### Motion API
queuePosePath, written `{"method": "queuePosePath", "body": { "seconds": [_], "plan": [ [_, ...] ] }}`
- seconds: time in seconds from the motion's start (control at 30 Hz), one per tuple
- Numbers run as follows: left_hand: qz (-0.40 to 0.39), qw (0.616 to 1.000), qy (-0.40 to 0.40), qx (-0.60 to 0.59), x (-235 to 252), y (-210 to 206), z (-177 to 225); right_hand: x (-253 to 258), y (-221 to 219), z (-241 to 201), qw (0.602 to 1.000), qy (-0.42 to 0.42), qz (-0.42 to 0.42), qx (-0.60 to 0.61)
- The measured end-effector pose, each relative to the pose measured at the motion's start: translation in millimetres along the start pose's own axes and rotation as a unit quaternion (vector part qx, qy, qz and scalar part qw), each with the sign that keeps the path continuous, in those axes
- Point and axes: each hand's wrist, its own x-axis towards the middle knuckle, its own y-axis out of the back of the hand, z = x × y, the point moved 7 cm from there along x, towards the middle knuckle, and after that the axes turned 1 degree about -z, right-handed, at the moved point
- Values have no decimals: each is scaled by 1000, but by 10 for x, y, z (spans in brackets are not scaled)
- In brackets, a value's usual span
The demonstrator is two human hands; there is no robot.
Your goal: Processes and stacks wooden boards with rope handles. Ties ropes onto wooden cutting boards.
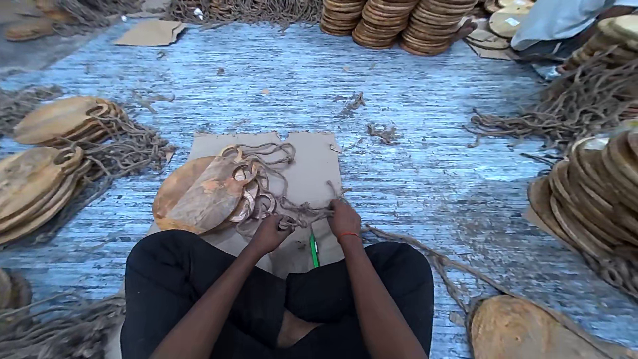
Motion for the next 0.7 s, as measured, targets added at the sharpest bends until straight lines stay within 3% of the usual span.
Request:
{"method": "queuePosePath", "body": {
  "seconds": [0.1,0.17,0.3,0.4,0.53,0.6,0.7],
  "plan": [
    [42,999,19,-17,-99,224,18,27,266,304,983,-84,154,57],
    [68,997,32,-24,-112,330,-51,54,405,452,965,-136,208,80],
    [30,989,127,-73,-50,114,-231,69,302,557,973,-202,102,53],
    [10,983,129,-129,-2,-71,-171,-85,383,631,974,-190,108,67],
    [14,982,119,-147,38,-99,-139,-326,663,659,944,-96,230,217],
    [4,980,114,-161,55,-125,-117,-345,521,548,933,-2,185,310],
    [1,976,105,-191,67,-148,-86,-345,236,89,946,89,32,311]
  ]
}}
